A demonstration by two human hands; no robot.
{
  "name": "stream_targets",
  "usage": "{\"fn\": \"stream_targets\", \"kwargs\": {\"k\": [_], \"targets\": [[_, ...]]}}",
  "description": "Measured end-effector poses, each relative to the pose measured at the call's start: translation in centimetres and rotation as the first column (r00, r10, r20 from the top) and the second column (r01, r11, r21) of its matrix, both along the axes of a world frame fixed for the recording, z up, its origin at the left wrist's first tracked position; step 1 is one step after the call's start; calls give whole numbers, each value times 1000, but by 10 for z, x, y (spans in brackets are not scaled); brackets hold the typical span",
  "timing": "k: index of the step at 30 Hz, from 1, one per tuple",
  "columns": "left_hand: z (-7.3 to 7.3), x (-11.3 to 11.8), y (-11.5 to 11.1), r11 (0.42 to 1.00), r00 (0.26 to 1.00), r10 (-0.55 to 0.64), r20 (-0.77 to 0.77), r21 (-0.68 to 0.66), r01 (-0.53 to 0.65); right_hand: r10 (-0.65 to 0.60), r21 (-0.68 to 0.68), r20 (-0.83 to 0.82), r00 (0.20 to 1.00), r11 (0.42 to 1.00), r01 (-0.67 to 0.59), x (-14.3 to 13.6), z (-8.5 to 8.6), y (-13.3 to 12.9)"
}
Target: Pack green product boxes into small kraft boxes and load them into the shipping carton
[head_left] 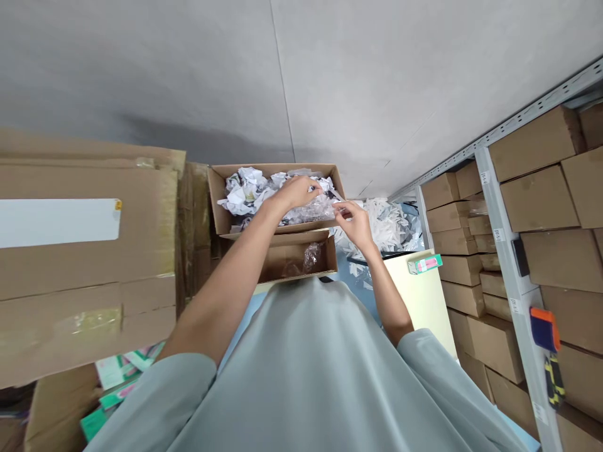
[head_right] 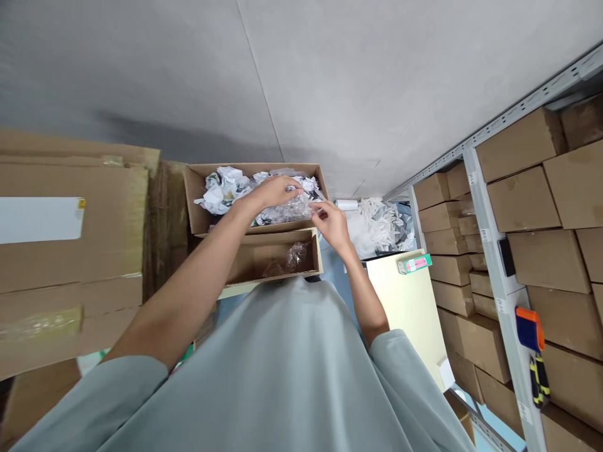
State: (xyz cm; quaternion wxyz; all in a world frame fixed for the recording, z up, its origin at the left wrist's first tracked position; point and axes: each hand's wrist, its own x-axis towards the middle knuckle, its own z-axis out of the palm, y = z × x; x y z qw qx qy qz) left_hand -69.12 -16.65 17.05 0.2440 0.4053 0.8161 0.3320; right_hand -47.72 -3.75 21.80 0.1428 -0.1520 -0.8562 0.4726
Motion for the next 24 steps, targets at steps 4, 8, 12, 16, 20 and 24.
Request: {"fn": "stream_targets", "kwargs": {"k": [4, 8, 12, 16, 20, 24], "targets": [[37, 21, -32, 994, 994, 82, 72, 63, -87, -115, -138, -13, 993, 984, 112, 7, 14, 4], [65, 53, -73, 991, 974, 34, 222, 118, -62, -159, -252, -29, 987, 957, 146, 21, 33, 2], [77, 86, -108, 982, 945, -44, 323, 190, -19, -176, -343, -72, 982, 929, 141, 36, 43, -7], [76, 121, -133, 966, 930, -19, 367, 248, -78, -212, -418, -90, 973, 895, 156, 47, 39, -17], [52, 155, -139, 894, 844, 102, 526, 324, -310, -165, -455, 0, 986, 878, 147, 49, 22, -39], [22, 177, -135, 690, 623, 357, 696, 253, -678, 101, -341, 52, 994, 937, -77, 51, 4, -80]]}}
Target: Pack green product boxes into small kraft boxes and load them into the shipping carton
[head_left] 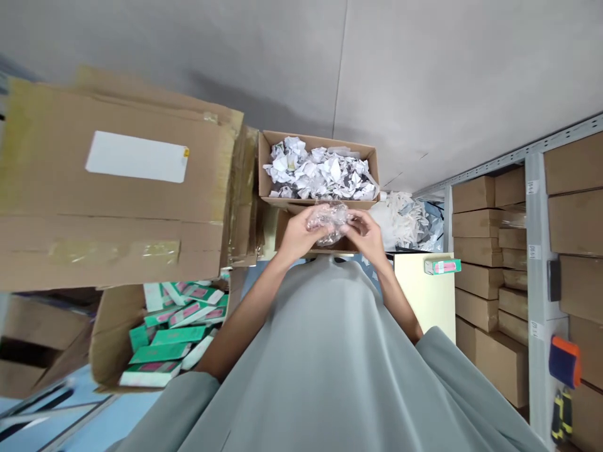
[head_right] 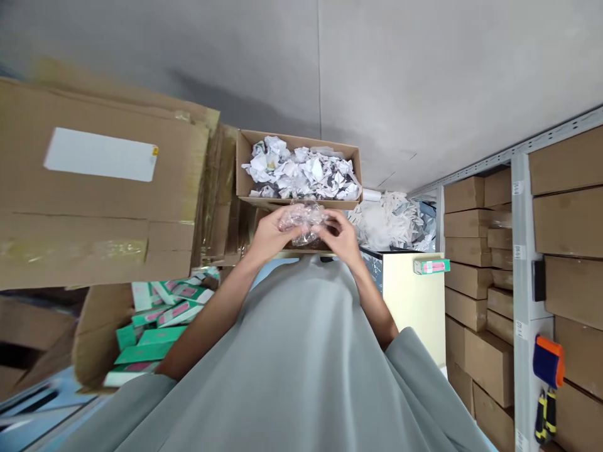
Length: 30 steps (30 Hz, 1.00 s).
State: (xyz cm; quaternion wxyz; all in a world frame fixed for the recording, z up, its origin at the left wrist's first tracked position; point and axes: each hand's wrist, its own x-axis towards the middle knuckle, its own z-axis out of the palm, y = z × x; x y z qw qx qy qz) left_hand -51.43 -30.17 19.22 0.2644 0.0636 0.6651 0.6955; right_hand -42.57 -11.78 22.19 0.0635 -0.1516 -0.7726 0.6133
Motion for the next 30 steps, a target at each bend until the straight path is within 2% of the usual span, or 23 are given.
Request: {"fn": "stream_targets", "kwargs": {"k": [3, 5, 8, 11, 13, 16, 18, 20, 24, 27, 30], "targets": [[-11, 5, -4, 980, 976, 197, 91, -21, -196, 158, 199, 19, 987, 967, -159, 3, -14, -26], [-14, 6, -13, 977, 977, 203, 59, -82, -198, 179, 278, 52, 982, 942, -186, 2, -24, -34], [-19, 6, -31, 976, 995, 64, -70, -204, -77, 208, 305, 150, 967, 920, -245, -10, -39, -34], [-29, 5, -44, 931, 974, -33, -226, -362, -52, 273, 339, 285, 919, 868, -363, -28, -49, -35], [-37, 5, -47, 874, 941, -126, -315, -484, -45, 296, 397, 391, 871, 800, -450, -40, -54, -42], [-43, 4, -47, 751, 887, -341, -311, -658, 58, 253, 459, 548, 798, 706, -539, -55, -67, -58], [-41, 3, -49, 676, 866, -423, -265, -729, 107, 194, 441, 615, 764, 719, -537, -63, -79, -68], [-36, 2, -53, 631, 862, -448, -237, -767, 117, 160, 388, 659, 735, 765, -514, -71, -92, -75], [-25, 1, -67, 610, 871, -416, -261, -791, 54, 166, 317, 697, 698, 801, -507, -79, -107, -80], [-23, 2, -79, 601, 877, -361, -318, -798, -42, 133, 350, 665, 735, 814, -463, -70, -99, -73], [-27, 5, -87, 572, 886, -333, -322, -816, -82, 164, 377, 546, 821, 828, -416, -42, -76, -51]]}}
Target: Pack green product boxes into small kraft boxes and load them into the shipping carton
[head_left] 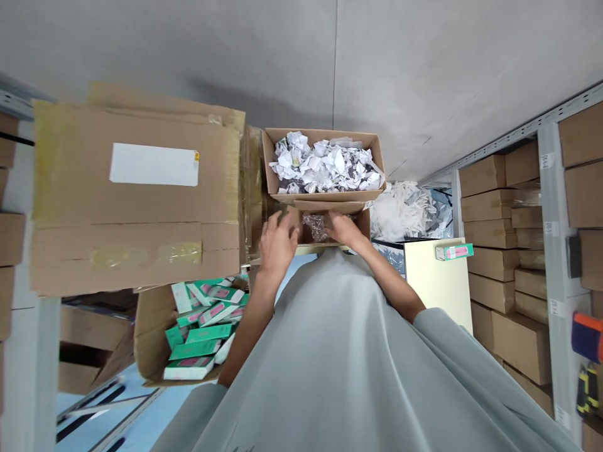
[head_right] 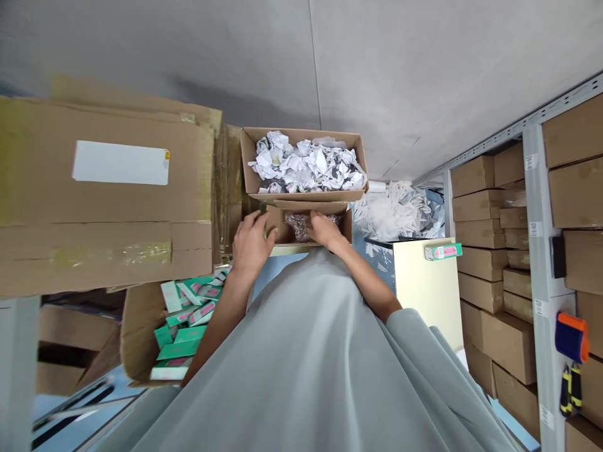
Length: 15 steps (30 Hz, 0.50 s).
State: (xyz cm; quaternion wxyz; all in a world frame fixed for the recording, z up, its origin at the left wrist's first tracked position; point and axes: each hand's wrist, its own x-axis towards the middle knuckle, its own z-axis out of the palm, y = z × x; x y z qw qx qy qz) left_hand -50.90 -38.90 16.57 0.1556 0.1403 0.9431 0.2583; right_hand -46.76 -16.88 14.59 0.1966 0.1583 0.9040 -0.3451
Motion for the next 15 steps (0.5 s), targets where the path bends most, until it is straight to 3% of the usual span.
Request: {"fn": "stream_targets", "kwargs": {"k": [2, 4, 6, 11, 15], "targets": [[-4, 3, -3, 1000, 1000, 8, 26, -18, -7, -47, -5, -140, 989, 999, 46, 24, 19, 19], [-8, 4, -4, 999, 998, 19, 52, -40, -16, -196, 135, -139, 971, 967, 215, 47, 35, 36], [-13, 5, -4, 998, 998, 27, 63, -60, -24, -329, 285, -66, 942, 899, 334, 65, 45, 47], [-21, 6, -7, 998, 998, 30, 58, -51, -27, -468, 387, 5, 884, 816, 430, 84, 41, 52], [-21, 5, -9, 1000, 999, 5, 50, -27, -3, -487, 373, 104, 867, 828, 420, 101, 37, 43]]}}
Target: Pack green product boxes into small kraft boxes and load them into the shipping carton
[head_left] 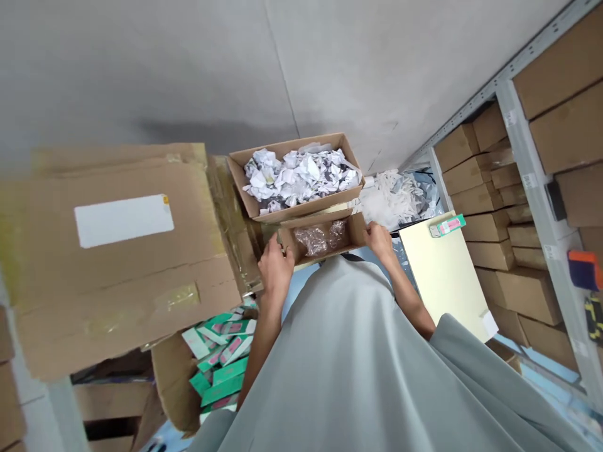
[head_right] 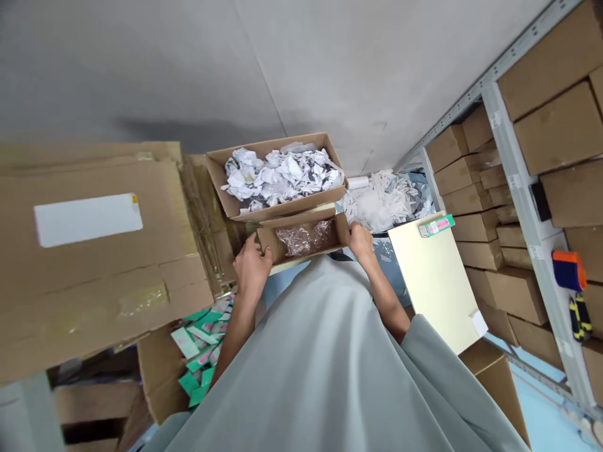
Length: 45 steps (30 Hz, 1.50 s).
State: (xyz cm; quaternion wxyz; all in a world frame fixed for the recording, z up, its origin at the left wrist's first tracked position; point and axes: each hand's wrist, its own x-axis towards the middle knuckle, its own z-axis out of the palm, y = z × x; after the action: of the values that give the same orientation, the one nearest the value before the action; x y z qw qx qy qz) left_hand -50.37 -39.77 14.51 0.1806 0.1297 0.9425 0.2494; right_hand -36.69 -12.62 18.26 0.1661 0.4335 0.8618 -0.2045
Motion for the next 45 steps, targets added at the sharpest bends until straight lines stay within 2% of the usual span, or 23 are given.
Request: {"fn": "stream_targets", "kwargs": {"k": [3, 6, 10, 14, 17, 20, 25, 30, 34, 37, 41, 45], "targets": [[5, -1, 9, 997, 998, -68, -1, 27, 68, -72, -21, 4, 997, 997, 72, 29, 4, -7], [11, 2, 34, 979, 982, -185, 19, 84, 183, -226, -16, -55, 973, 974, 225, 74, 14, -8], [16, 19, 91, 914, 920, -383, 84, 182, 363, -443, 3, -135, 886, 894, 448, 144, 28, -6], [22, 53, 155, 806, 813, -575, 87, 230, 545, -608, 29, -208, 766, 779, 626, 206, 33, -2], [27, 89, 198, 734, 743, -667, 62, 230, 640, -697, 29, -246, 674, 690, 724, 248, 31, 3], [26, 134, 241, 649, 664, -747, 27, 248, 719, -762, 11, -279, 585, 606, 795, 298, 26, 13], [10, 224, 318, 527, 535, -845, 28, 222, 821, -841, -12, -284, 461, 484, 875, 393, 13, 35], [-3, 303, 378, 409, 408, -912, 46, 185, 893, -886, -36, -245, 395, 415, 909, 471, -1, 60], [-7, 340, 408, 353, 351, -935, 42, 155, 923, -910, -69, -222, 349, 372, 926, 505, -11, 75], [-7, 350, 421, 330, 328, -944, 41, 128, 935, -923, -109, -235, 304, 336, 936, 514, -18, 79], [-13, 337, 441, 332, 327, -943, 56, 115, 936, -942, -155, -257, 216, 261, 953, 514, -15, 75], [-34, 318, 480, 389, 389, -921, -12, 5, 921, -943, -169, -313, 113, 172, 970, 514, 2, 67]]}}
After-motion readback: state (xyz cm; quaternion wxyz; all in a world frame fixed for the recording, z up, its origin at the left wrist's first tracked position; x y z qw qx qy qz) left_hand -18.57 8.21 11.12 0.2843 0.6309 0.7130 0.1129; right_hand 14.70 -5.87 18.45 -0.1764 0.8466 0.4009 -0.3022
